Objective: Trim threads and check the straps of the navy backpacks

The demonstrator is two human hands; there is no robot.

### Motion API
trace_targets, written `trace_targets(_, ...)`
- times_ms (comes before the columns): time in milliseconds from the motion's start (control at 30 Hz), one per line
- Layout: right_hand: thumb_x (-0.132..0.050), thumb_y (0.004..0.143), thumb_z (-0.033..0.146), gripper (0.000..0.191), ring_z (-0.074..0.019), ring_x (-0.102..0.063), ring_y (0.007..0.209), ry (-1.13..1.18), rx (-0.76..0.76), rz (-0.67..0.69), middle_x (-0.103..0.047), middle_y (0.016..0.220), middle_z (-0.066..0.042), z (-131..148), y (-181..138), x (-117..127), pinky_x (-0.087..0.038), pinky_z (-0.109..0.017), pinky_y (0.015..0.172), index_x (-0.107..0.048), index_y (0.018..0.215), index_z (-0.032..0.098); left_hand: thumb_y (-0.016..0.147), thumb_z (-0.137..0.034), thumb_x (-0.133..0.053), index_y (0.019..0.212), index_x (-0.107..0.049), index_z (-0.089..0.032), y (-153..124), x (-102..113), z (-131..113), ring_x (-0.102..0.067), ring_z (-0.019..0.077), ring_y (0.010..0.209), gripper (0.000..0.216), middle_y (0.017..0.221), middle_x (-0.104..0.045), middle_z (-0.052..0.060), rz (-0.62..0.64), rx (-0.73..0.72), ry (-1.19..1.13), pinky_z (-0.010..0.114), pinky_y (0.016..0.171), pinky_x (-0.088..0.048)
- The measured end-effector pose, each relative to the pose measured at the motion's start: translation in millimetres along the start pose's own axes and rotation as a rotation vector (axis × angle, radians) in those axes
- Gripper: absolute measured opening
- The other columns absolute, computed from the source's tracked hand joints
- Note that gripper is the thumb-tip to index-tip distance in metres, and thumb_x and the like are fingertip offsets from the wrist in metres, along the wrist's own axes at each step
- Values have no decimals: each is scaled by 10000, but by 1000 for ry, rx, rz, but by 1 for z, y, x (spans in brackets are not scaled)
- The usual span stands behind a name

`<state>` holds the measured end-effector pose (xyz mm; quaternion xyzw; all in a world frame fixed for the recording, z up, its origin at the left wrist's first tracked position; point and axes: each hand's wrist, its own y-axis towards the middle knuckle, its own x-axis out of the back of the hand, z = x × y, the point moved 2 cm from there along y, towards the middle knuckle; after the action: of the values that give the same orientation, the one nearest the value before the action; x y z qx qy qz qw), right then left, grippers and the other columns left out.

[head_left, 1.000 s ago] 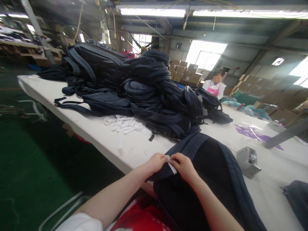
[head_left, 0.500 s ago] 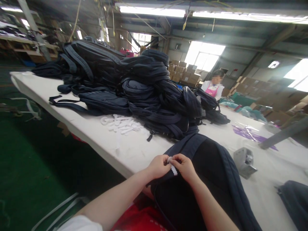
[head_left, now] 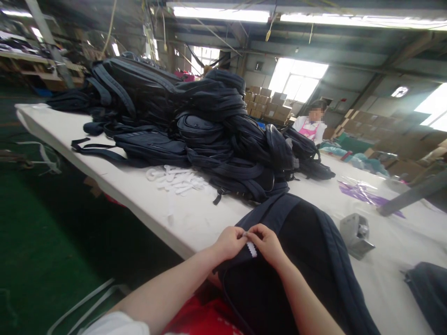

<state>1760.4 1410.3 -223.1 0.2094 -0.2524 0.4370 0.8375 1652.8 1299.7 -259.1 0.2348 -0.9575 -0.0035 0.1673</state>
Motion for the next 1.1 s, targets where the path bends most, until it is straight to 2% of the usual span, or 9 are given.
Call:
trace_targets(100,-614,831,348,176,-182,-591,734,-49,101,-30,-634,753,-19,7,-2,-1,-468,-307,701,-636,726,208,836,-379,-465,623,-579,-163,0,0,-1,-470,134,566,324,571,-538,-2,-43,0,109,253,543,-313)
trace_targets(200,-579,862,303,175,-182,-596,755,-90,202,-36,-621,772,-25,13,-5,-3,-470,-306,721,-626,721,209,827,-301,-449,678,-613,-165,1,-1,-1,-571,166,660,260,687,-653,39,-64,12,165,267,613,-379)
trace_targets(333,-559,873,270,161,-182,-604,779,-119,257,-37,-622,799,-31,16,-9,-5,-473,-302,736,-631,742,211,852,-241,-384,722,-636,-167,-2,-6,-5,-636,203,748,293,778,-702,83,-68,30,337,301,667,-417)
trace_targets(400,-566,868,293,168,-184,-607,773,-110,234,-46,-629,789,-32,14,-10,-4,-476,-300,728,-634,739,210,884,-243,-343,748,-639,-168,-6,-7,-8,-653,218,768,334,801,-708,95,-80,2,432,317,678,-428)
trace_targets(500,-553,870,354,198,-181,-610,725,-61,96,-54,-655,776,-32,6,-8,0,-480,-291,675,-653,786,205,897,-282,-360,759,-624,-172,-13,-9,-11,-663,237,766,317,800,-704,97,-98,-44,524,329,667,-442)
trace_targets(600,-575,838,372,206,-178,-608,690,-72,-3,3,-668,741,-28,1,-6,1,-474,-285,643,-664,782,195,887,-292,-395,769,-609,-175,-17,-10,-14,-665,250,786,271,811,-700,97,-105,-77,577,338,676,-460)
trace_targets(767,-578,824,367,237,-166,-581,647,-98,-44,52,-635,661,-13,0,-3,0,-439,-272,614,-644,684,188,873,-258,-413,845,-606,-187,-22,-8,-19,-660,238,834,207,866,-699,76,-48,-161,549,337,731,-485)
trace_targets(900,-580,837,376,256,-161,-564,630,-129,-10,-31,-623,652,-12,3,-5,-2,-420,-273,606,-626,663,193,858,-214,-425,950,-575,-181,-30,-7,-20,-644,231,865,180,924,-679,75,13,-263,583,337,766,-487)
trace_targets(1100,-559,871,364,280,-153,-569,639,-113,143,-162,-611,656,-11,22,-13,4,-429,-270,639,-584,644,203,874,-171,-391,862,-586,-190,-28,-5,-18,-630,207,827,196,869,-663,53,170,-282,640,307,742,-468)
